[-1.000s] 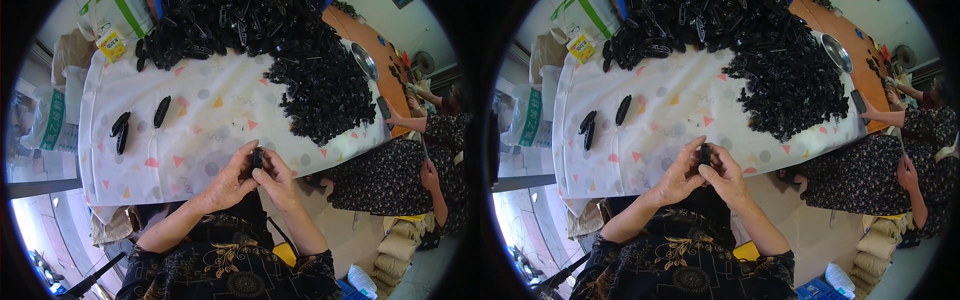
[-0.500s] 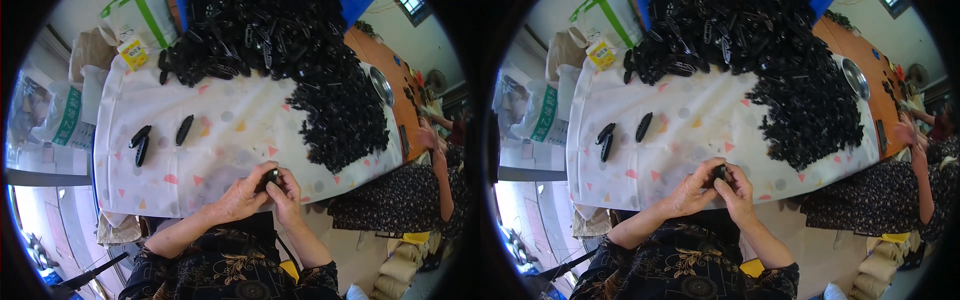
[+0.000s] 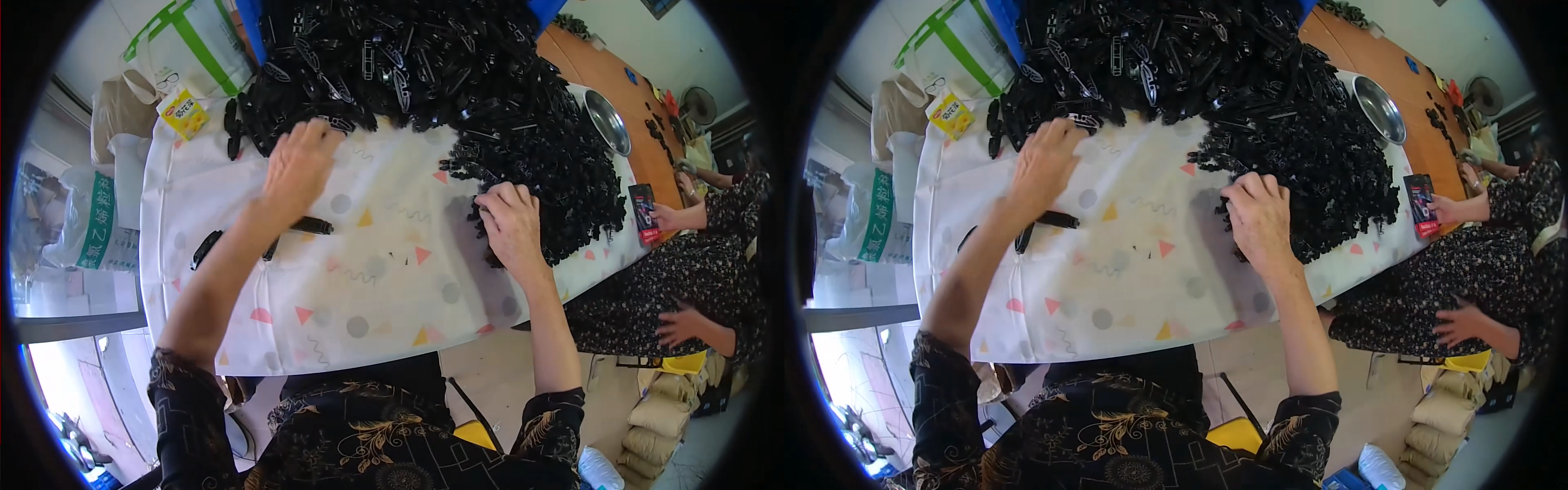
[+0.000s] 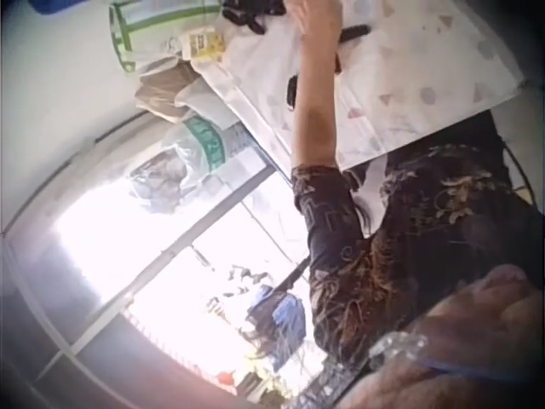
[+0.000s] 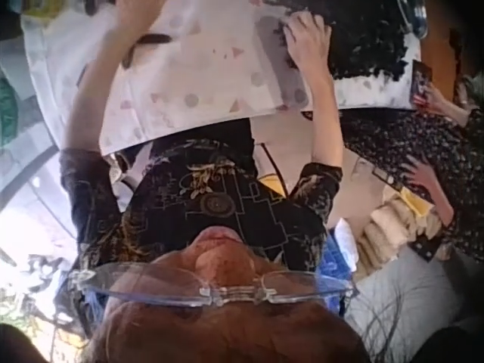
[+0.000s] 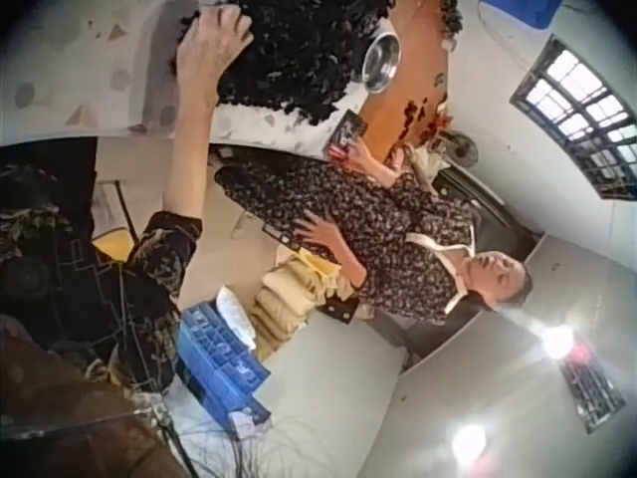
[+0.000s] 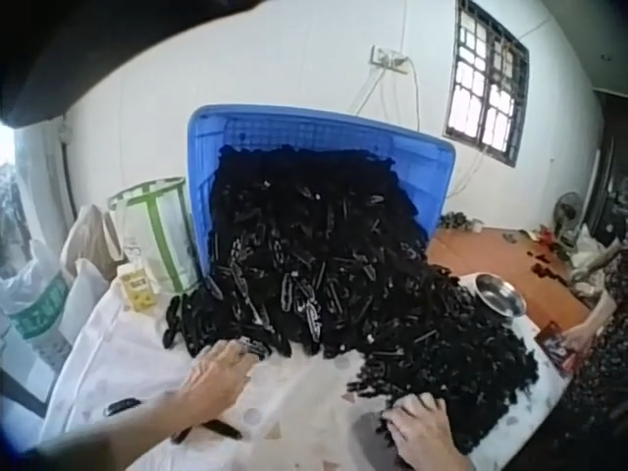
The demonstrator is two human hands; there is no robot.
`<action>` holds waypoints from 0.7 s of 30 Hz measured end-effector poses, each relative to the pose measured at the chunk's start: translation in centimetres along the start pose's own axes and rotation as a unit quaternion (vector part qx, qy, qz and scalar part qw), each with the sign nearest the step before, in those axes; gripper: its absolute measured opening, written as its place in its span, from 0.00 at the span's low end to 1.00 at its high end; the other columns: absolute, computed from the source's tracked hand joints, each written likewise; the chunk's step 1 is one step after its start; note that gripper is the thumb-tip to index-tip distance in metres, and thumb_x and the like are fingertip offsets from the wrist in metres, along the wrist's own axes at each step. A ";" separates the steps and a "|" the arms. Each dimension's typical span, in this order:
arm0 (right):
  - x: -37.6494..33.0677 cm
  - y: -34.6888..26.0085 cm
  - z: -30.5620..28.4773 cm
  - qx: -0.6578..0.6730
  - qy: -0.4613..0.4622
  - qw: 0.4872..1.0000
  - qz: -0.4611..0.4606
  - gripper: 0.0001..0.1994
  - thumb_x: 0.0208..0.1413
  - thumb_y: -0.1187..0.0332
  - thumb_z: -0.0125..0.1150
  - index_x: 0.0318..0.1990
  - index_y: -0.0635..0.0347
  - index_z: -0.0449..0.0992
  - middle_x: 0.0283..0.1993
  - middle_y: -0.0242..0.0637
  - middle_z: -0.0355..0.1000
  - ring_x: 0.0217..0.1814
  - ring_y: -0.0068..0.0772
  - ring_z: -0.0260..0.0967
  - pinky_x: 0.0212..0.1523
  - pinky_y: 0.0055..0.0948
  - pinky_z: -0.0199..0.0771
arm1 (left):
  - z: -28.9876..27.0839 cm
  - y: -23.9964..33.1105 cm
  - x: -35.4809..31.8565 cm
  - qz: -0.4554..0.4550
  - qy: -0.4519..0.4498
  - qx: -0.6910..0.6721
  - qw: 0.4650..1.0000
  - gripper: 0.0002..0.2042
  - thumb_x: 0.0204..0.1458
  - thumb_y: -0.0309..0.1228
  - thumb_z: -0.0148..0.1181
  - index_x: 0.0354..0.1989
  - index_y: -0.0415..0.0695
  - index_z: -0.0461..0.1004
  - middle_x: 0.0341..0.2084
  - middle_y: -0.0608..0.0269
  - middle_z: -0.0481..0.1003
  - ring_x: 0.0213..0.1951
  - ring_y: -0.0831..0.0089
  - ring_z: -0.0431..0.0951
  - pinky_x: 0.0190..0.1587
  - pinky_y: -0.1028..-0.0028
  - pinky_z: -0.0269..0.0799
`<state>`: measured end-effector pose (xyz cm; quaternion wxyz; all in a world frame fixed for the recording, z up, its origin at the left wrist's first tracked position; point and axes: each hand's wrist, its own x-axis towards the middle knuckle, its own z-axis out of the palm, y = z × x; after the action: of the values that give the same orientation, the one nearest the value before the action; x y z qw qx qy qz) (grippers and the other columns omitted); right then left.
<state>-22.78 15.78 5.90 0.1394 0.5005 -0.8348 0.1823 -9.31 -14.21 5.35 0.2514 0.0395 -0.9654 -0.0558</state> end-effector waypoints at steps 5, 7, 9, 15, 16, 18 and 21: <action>0.3 0.5 -0.1 -0.031 -0.127 0.991 -0.022 0.08 0.41 0.74 0.63 0.32 0.55 0.75 0.34 0.28 0.64 0.42 0.32 0.60 0.40 0.32 0.57 | 2.6 -2.2 1.9 -0.003 -0.096 0.120 0.988 0.16 0.39 0.18 0.54 0.39 0.47 0.68 0.34 0.63 0.67 0.41 0.65 0.69 0.42 0.67 0.65; 0.6 0.5 -0.1 -0.038 -0.149 0.987 -0.034 0.08 0.41 0.74 0.63 0.32 0.55 0.73 0.34 0.29 0.64 0.42 0.33 0.60 0.40 0.32 0.57 | 3.0 -2.5 2.3 0.024 -0.079 0.154 0.985 0.16 0.37 0.17 0.56 0.37 0.46 0.65 0.32 0.63 0.66 0.39 0.65 0.69 0.40 0.67 0.66; 0.6 0.7 0.4 -0.045 -0.134 0.989 -0.038 0.09 0.41 0.74 0.63 0.32 0.55 0.73 0.34 0.30 0.64 0.41 0.34 0.60 0.40 0.32 0.57 | 3.2 -2.7 2.8 0.027 -0.090 0.152 0.984 0.16 0.37 0.17 0.55 0.36 0.46 0.65 0.33 0.63 0.66 0.40 0.66 0.69 0.39 0.68 0.67; 0.3 0.7 1.1 0.298 -0.009 0.943 0.150 0.07 0.50 0.74 0.59 0.37 0.59 0.71 0.36 0.32 0.71 0.36 0.29 0.68 0.37 0.26 0.65 | 2.8 -3.0 2.6 0.038 -0.089 0.172 0.980 0.14 0.38 0.18 0.56 0.35 0.43 0.66 0.33 0.62 0.67 0.40 0.66 0.70 0.37 0.70 0.72; 0.2 0.2 0.9 0.524 0.016 0.807 0.272 0.06 0.54 0.74 0.57 0.39 0.61 0.71 0.37 0.34 0.72 0.34 0.27 0.70 0.35 0.24 0.68 | 2.7 -3.2 2.4 0.035 -0.091 0.173 0.980 0.13 0.38 0.18 0.56 0.34 0.42 0.66 0.33 0.61 0.67 0.40 0.66 0.70 0.37 0.70 0.73; -0.2 -1.4 0.1 0.594 0.025 0.739 0.317 0.07 0.55 0.74 0.56 0.41 0.62 0.70 0.38 0.36 0.73 0.34 0.26 0.71 0.36 0.22 0.70 | 2.6 -3.7 2.0 0.034 -0.072 0.164 0.983 0.14 0.37 0.17 0.55 0.34 0.42 0.65 0.33 0.60 0.67 0.39 0.64 0.70 0.36 0.71 0.72; -1.1 -3.9 -1.3 0.660 0.034 0.659 0.359 0.10 0.55 0.75 0.56 0.44 0.62 0.68 0.37 0.39 0.73 0.35 0.30 0.73 0.38 0.24 0.73 | 2.8 -4.0 1.0 0.022 -0.064 0.156 0.985 0.14 0.36 0.15 0.54 0.34 0.42 0.64 0.32 0.60 0.66 0.39 0.63 0.69 0.35 0.70 0.72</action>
<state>-18.75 15.56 7.25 -0.2752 0.1163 -0.6049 0.7381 -11.37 -18.02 2.87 0.1812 0.0537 -0.9770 0.0984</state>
